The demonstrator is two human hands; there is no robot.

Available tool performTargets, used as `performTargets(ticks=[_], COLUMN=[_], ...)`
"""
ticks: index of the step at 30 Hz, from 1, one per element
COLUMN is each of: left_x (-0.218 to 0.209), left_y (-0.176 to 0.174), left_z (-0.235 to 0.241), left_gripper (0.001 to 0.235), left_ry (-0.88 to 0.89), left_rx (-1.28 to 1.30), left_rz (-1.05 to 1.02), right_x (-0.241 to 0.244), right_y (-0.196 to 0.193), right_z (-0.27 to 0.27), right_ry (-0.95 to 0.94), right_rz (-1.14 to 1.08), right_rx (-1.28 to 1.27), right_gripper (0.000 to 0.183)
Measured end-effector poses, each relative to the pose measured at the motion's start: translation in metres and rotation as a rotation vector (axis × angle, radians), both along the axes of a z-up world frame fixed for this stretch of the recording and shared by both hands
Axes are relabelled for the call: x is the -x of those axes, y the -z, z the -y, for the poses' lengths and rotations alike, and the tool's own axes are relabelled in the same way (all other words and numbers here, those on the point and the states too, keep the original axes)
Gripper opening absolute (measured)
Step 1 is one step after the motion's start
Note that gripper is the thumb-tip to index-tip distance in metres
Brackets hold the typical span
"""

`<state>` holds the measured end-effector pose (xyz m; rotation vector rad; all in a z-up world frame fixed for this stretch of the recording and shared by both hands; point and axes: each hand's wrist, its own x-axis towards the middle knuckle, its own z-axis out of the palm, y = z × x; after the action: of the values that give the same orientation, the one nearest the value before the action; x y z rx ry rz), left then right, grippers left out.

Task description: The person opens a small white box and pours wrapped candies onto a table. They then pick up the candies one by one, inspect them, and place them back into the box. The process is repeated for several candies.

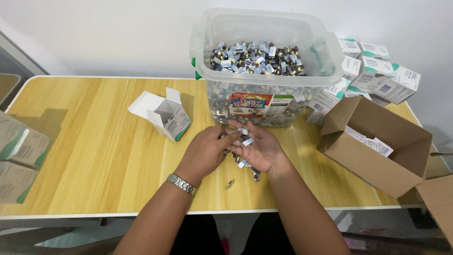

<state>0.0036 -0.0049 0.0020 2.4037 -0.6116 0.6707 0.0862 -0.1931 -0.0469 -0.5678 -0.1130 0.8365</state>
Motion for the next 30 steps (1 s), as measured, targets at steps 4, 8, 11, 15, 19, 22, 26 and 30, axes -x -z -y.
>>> performTargets(ticks=[4,8,11,15,19,22,26,30], left_x=[-0.001,0.0,-0.001,0.002,0.005,0.006,0.003,0.003], left_y=[0.003,0.006,0.004,0.001,-0.001,-0.001,0.0,0.003], left_z=[-0.003,-0.003,-0.003,-0.004,-0.006,-0.006,-0.008,-0.01], left_gripper=[0.036,0.035,0.04,0.043,0.037,0.03,0.023,0.02], left_ry=[-0.004,0.009,0.0,0.013,-0.003,-0.018,-0.065,-0.102], left_rx=[0.009,0.036,0.061,0.177,0.268,0.28,0.237,0.228], left_rz=[0.02,0.04,-0.048,-0.017,-0.047,-0.041,-0.058,-0.112], right_x=[0.0,-0.001,0.0,0.0,0.001,0.003,0.004,-0.001], right_y=[-0.003,-0.004,-0.005,-0.006,-0.008,-0.013,-0.017,-0.012], right_z=[0.0,0.001,0.001,0.001,0.002,0.001,-0.003,-0.002], right_ry=[0.002,0.011,0.043,0.01,-0.061,-0.034,0.058,0.154], right_rz=[0.001,-0.021,-0.031,-0.053,-0.004,-0.031,-0.063,-0.06], right_rx=[-0.023,-0.057,-0.029,-0.088,-0.188,-0.156,-0.058,-0.01], right_gripper=[0.057,0.057,0.058,0.062,0.062,0.063,0.063,0.062])
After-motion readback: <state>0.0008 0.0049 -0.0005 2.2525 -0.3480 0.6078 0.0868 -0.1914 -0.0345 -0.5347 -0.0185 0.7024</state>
